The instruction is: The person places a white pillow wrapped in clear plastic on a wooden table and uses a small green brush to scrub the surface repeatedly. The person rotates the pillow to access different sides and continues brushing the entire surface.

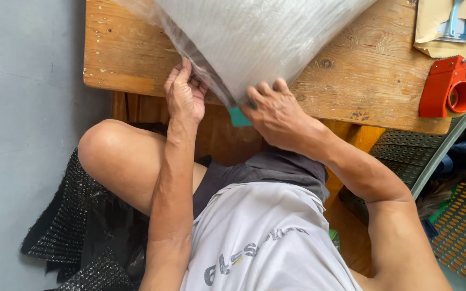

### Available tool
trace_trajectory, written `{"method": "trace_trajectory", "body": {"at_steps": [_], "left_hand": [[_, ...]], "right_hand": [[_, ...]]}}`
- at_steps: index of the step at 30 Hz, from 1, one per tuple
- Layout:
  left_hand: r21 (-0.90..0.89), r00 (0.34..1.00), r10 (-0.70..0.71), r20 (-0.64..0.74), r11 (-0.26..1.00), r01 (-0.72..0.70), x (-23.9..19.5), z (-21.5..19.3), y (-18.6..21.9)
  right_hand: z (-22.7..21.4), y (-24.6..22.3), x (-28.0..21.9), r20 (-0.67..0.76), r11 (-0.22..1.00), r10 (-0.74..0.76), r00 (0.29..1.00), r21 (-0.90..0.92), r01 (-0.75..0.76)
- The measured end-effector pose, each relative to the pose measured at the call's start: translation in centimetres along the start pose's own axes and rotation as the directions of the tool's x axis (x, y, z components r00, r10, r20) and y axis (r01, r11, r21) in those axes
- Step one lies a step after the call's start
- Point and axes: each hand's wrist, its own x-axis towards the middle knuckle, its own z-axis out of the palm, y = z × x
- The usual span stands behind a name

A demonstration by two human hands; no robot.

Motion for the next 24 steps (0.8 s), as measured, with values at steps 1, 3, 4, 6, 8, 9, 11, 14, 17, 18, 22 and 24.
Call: {"method": "trace_trajectory", "body": {"at_steps": [1,3,4,6,8,9,11,14,17,18,22,24], "left_hand": [[0.022,0.999,0.022,0.048,0.999,-0.023,0.0,-0.2,-0.2],[0.071,1.000,0.018,0.013,0.997,-0.019,-0.8,0.5,-0.1],[0.121,0.999,0.021,-0.025,0.993,-0.018,-1.3,0.7,-0.1],[0.213,1.000,-0.013,-0.012,0.977,0.016,-4.5,2.4,0.4],[0.302,0.999,-0.044,-0.008,0.952,0.044,-6.8,3.0,0.2],[0.390,0.994,-0.096,0.056,0.919,0.067,-7.5,2.9,-0.1],[0.482,0.982,-0.153,0.112,0.872,0.081,-8.0,2.4,-0.7],[0.437,0.967,-0.189,0.168,0.894,0.099,-6.7,0.9,-1.8],[0.334,0.972,-0.153,0.177,0.938,0.087,-4.3,-1.7,-2.9],[0.325,0.972,-0.167,0.167,0.940,0.106,-3.9,-2.3,-3.3],[0.359,0.974,-0.166,0.154,0.928,0.101,-6.8,0.5,-1.2],[0.434,0.969,-0.173,0.178,0.897,0.081,-6.4,-0.5,-2.3]], "right_hand": [[1.2,-0.3,-1.9,0.072,1.000,-0.025,0.997,0.002,0.025],[-4.1,-0.8,-2.0,0.224,0.991,-0.041,0.974,0.131,0.011],[-6.6,-1.1,-2.1,0.362,0.966,-0.080,0.929,0.258,-0.017],[-8.1,-0.3,-1.9,0.215,0.935,-0.012,0.977,0.350,-0.066],[-7.3,0.9,-1.7,0.068,0.891,0.066,0.995,0.445,-0.090],[-5.8,1.6,-1.6,-0.134,0.901,0.175,0.975,0.422,-0.104],[-2.4,2.1,-1.2,-0.335,0.905,0.273,0.902,0.408,-0.122],[2.3,0.3,-1.2,-0.463,0.940,0.297,0.835,0.298,-0.169],[4.0,-3.3,-2.9,-0.434,0.943,0.271,0.859,0.298,-0.147],[3.4,-4.1,-3.5,-0.341,0.926,0.246,0.907,0.361,-0.116],[-0.2,-4.8,-5.3,-0.082,0.705,0.232,0.969,0.701,-0.109],[-0.4,-4.0,-5.3,-0.207,0.682,0.349,0.914,0.725,-0.097]]}}
